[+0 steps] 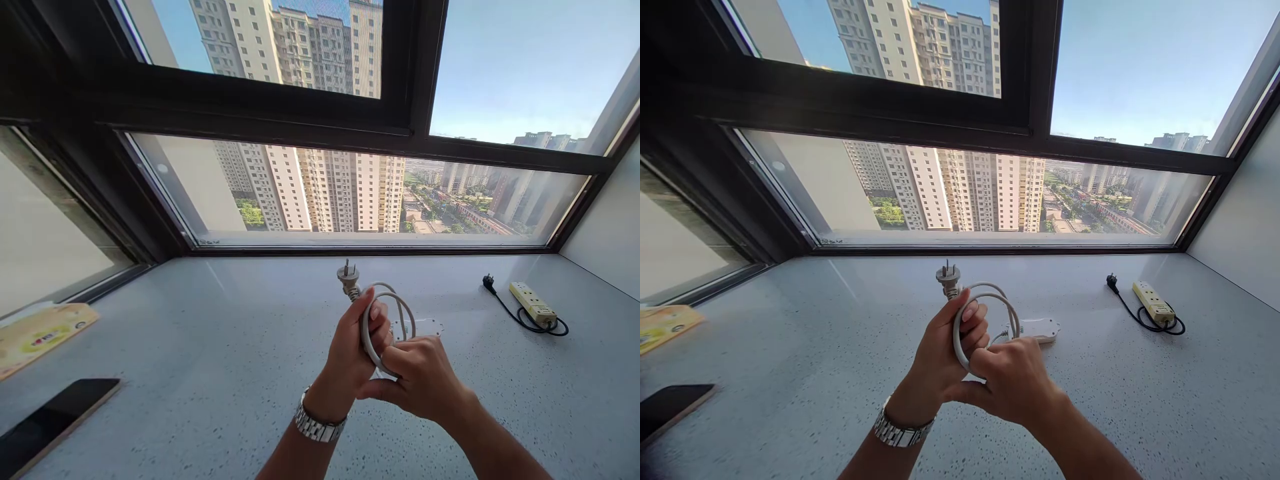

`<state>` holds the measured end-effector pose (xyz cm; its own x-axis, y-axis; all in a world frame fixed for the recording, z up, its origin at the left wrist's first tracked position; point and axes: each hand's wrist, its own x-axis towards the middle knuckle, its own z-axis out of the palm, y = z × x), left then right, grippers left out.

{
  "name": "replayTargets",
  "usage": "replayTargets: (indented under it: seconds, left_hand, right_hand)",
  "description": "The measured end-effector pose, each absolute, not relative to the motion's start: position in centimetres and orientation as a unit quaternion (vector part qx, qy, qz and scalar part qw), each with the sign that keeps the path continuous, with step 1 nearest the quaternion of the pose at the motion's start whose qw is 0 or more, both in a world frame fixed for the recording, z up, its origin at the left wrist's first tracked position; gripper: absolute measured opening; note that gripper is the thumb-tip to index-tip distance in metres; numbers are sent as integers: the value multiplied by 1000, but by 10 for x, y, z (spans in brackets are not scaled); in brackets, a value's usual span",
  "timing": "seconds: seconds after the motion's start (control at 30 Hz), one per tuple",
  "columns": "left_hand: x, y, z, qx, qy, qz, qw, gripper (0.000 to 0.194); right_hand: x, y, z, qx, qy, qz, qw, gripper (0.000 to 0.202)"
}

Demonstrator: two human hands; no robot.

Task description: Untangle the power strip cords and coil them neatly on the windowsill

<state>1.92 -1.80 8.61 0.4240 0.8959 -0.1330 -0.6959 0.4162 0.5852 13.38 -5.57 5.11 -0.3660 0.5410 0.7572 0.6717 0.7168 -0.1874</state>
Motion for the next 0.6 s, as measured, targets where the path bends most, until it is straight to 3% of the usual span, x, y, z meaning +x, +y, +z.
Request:
replayTargets:
  seconds: [0.17, 0.33, 0.47, 0.6]
  left_hand:
    - [18, -23, 91, 195, 170, 457, 851, 34]
    - [3, -27, 102, 184, 70, 514, 835, 32]
    - [-19, -33, 116, 177, -22, 591, 787, 27]
    - [-44, -47, 126, 181, -75, 665, 721, 25]
  right_hand:
    - [141, -54, 57, -330, -851, -37, 407, 58]
    - [141, -54, 58, -324, -838, 35, 437, 47]
    - [133, -54, 44, -316, -809, 214, 448, 49]
    - [124, -39, 10, -272, -801, 441, 300, 49]
